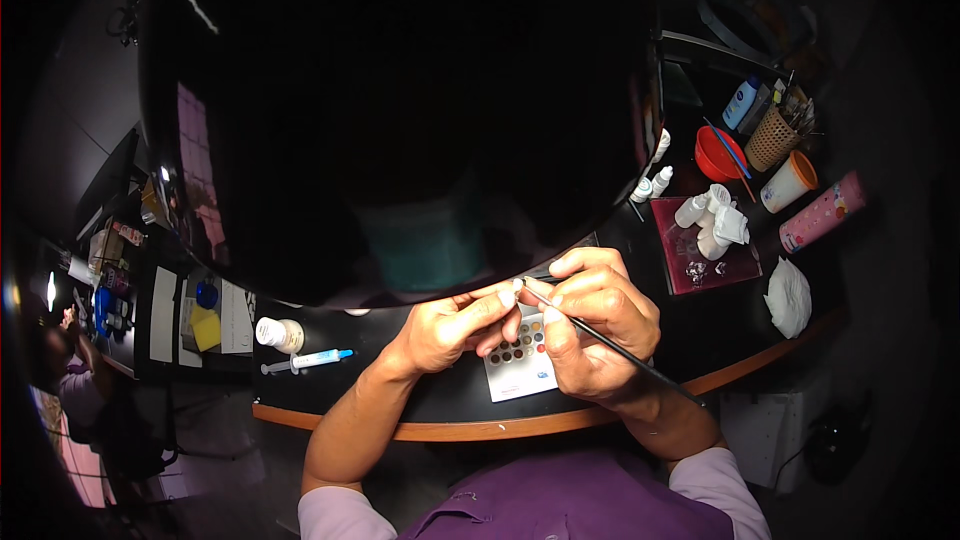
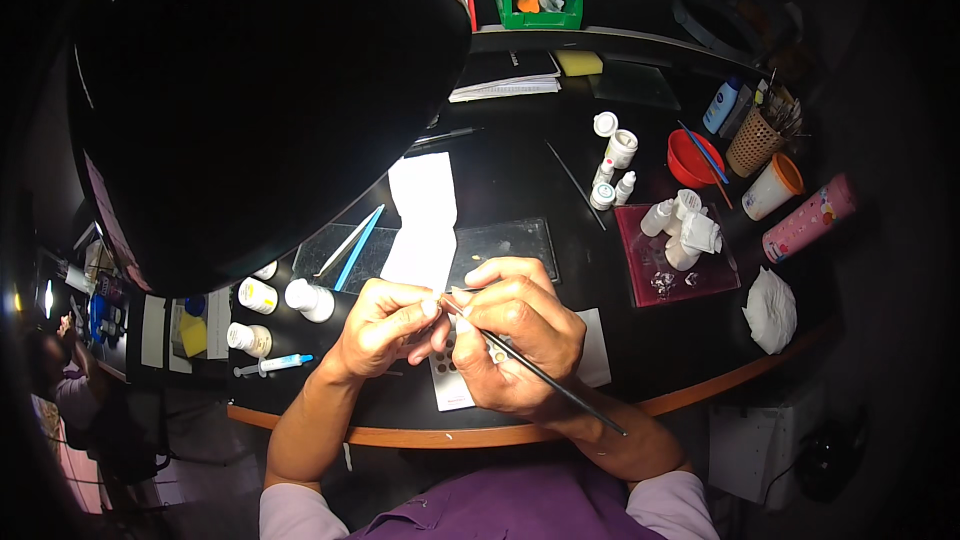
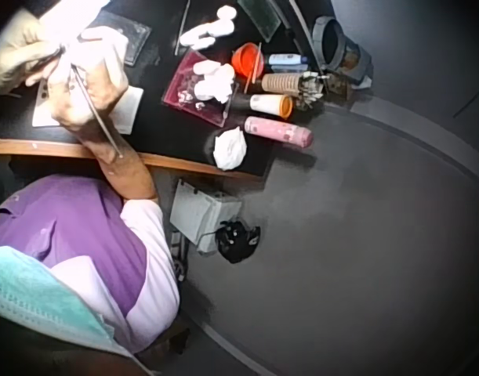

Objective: The person applies a liquid substance to small dental prosthetics using a fine brush. They pick up a prosthetic with tweezers, dip the brush into different colors on a palette, and carefully coat the prosthetic surface before placing it back down.

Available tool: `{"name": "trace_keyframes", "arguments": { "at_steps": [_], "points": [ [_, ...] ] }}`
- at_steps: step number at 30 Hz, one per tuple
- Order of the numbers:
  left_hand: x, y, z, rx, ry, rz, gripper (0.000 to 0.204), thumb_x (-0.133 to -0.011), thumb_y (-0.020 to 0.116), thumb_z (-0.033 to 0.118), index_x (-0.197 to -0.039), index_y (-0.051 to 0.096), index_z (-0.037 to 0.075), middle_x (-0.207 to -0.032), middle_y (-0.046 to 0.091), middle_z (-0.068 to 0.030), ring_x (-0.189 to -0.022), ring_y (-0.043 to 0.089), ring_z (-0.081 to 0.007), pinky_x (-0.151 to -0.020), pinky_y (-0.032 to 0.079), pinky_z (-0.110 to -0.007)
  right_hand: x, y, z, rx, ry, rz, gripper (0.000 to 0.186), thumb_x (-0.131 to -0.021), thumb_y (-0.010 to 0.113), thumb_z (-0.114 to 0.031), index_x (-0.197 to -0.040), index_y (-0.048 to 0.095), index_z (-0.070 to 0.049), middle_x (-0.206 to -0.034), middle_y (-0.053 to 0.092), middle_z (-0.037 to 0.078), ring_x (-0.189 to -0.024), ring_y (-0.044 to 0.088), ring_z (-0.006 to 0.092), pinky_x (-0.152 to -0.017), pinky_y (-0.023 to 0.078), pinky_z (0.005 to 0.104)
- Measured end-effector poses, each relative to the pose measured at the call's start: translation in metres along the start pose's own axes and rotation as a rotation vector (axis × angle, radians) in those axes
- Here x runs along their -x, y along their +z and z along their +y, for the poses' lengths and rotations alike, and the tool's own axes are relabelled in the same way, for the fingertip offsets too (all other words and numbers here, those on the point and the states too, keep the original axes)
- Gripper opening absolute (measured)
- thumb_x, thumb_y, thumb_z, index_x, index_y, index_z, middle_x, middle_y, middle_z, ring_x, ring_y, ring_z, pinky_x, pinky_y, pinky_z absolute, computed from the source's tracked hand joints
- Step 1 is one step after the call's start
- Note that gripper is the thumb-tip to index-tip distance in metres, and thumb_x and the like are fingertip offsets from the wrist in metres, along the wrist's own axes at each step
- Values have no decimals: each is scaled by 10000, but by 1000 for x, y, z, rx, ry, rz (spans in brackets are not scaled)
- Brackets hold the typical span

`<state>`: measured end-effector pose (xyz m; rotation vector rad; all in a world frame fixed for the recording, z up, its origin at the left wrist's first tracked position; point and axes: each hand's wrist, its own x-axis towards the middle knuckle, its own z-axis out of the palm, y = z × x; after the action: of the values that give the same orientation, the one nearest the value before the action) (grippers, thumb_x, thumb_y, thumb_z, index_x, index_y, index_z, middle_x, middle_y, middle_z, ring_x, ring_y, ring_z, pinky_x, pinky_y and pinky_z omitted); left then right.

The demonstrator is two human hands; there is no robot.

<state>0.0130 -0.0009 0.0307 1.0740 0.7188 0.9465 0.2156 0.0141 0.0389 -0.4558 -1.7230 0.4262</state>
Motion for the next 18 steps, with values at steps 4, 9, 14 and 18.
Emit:
{"name": "trace_keyframes", "arguments": {
  "at_steps": [4,9,14,18],
  "points": [
    [0,-1,-1,-1,-3,-1,319,-1059,562,159,-1180,710,-97,-757,676,-109,-525,506,-80,-502,378,-217,0,1,0,0,-4,7,109,-791,685,35,-879,636,-7,-810,697,112,-821,685,288,-833,575,423],
    [0,0,1,-30,-6,2,329,-1056,569,167,-1199,712,-93,-760,677,-108,-525,503,-78,-495,373,-214,3,-3,1,-55,14,-4,101,-808,684,18,-885,623,-5,-809,696,120,-867,691,310,-846,565,425],
    [0,-1,-2,-82,22,17,334,-1048,590,187,-1212,725,-71,-747,671,-94,-538,510,-76,-500,387,-215,4,-6,0,-39,-2,-52,124,-871,637,1,-972,565,3,-802,662,133,-956,647,298,-834,596,396],
    [0,-3,-4,-115,48,26,324,-1041,602,185,-1201,737,-62,-742,666,-89,-543,513,-77,-506,398,-221,7,-5,-3,-61,24,-49,136,-841,618,60,-939,542,5,-820,636,147,-984,631,300,-820,653,383]
  ]
}}
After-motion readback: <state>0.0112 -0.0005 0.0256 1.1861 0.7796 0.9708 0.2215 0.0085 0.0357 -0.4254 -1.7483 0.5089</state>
